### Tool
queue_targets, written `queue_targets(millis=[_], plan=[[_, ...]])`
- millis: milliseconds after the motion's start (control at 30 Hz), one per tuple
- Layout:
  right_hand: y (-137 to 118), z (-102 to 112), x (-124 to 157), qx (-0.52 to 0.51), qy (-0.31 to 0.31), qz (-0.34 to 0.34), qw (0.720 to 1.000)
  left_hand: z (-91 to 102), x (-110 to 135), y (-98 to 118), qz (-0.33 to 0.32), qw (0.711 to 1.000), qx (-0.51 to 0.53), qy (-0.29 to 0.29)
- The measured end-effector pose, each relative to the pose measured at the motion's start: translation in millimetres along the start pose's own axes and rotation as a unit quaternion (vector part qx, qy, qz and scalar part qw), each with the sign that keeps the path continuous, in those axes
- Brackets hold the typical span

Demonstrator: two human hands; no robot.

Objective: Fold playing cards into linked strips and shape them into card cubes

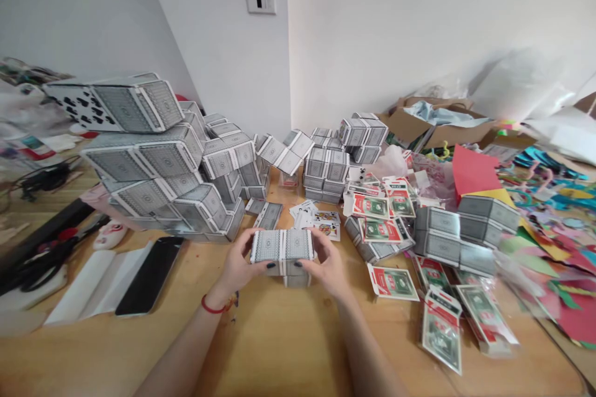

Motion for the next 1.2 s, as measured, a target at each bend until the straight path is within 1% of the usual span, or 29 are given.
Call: queue_targets(millis=[67,133,233,267,367,433,500,567,667,767,833,867,967,1033,1133,1200], plan=[[-2,-1,0,0.007,0.006,0.001,1.000,-2.9,0,0,0.011,1.000,0.022,0.005],[-4,-3,-1,0.008,-0.003,-0.009,1.000,-7.2,-1,-1,0.038,0.998,0.052,0.012],[-3,-7,-1,0.000,-0.009,-0.052,0.999,-12.0,-2,-4,0.071,0.994,0.074,0.022],[-2,-9,-1,-0.009,-0.003,-0.068,0.998,-12.7,-2,-4,0.070,0.995,0.071,0.014],[5,-10,-1,-0.046,0.014,-0.107,0.993,-13.0,-3,-5,0.054,0.996,0.055,-0.040],[9,-10,-1,-0.062,0.017,-0.128,0.990,-12.8,-2,-6,0.054,0.996,0.046,-0.058],[10,-9,-1,-0.066,0.022,-0.144,0.987,-13.3,-2,-7,0.061,0.996,0.042,-0.056],[10,-9,-2,-0.073,0.028,-0.150,0.986,-14.7,-3,-8,0.069,0.996,0.047,-0.039],[11,-8,-3,-0.099,0.041,-0.165,0.981,-16.8,-2,-7,0.056,0.996,0.069,-0.021],[16,-6,-3,-0.122,0.090,-0.210,0.966,-18.3,-1,-2,0.044,0.995,0.081,-0.042],[17,-4,-2,-0.128,0.106,-0.225,0.960,-18.4,0,-1,0.044,0.995,0.081,-0.034],[17,-3,-2,-0.128,0.094,-0.224,0.962,-18.2,0,-1,0.043,0.995,0.083,-0.020],[12,-5,-2,-0.115,0.014,-0.193,0.974,-16.9,-2,-5,0.041,0.993,0.112,0.019],[8,-8,-2,-0.101,-0.022,-0.168,0.980,-15.2,-3,-8,0.042,0.990,0.133,0.031],[6,-12,-1,-0.087,-0.033,-0.149,0.984,-12.5,-5,-9,0.046,0.989,0.137,0.037],[7,-13,0,-0.074,-0.032,-0.142,0.987,-11.5,-6,-10,0.038,0.991,0.118,0.054]])
Point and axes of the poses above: each hand's wrist, its own x-axis away from the middle knuckle, its own z-axis out of the back of the hand, y = z × x, the point moved 1 cm from there along -x, towards the middle knuckle, and after that the axes turned 4 degrees about -y, right-handed, at the moved point
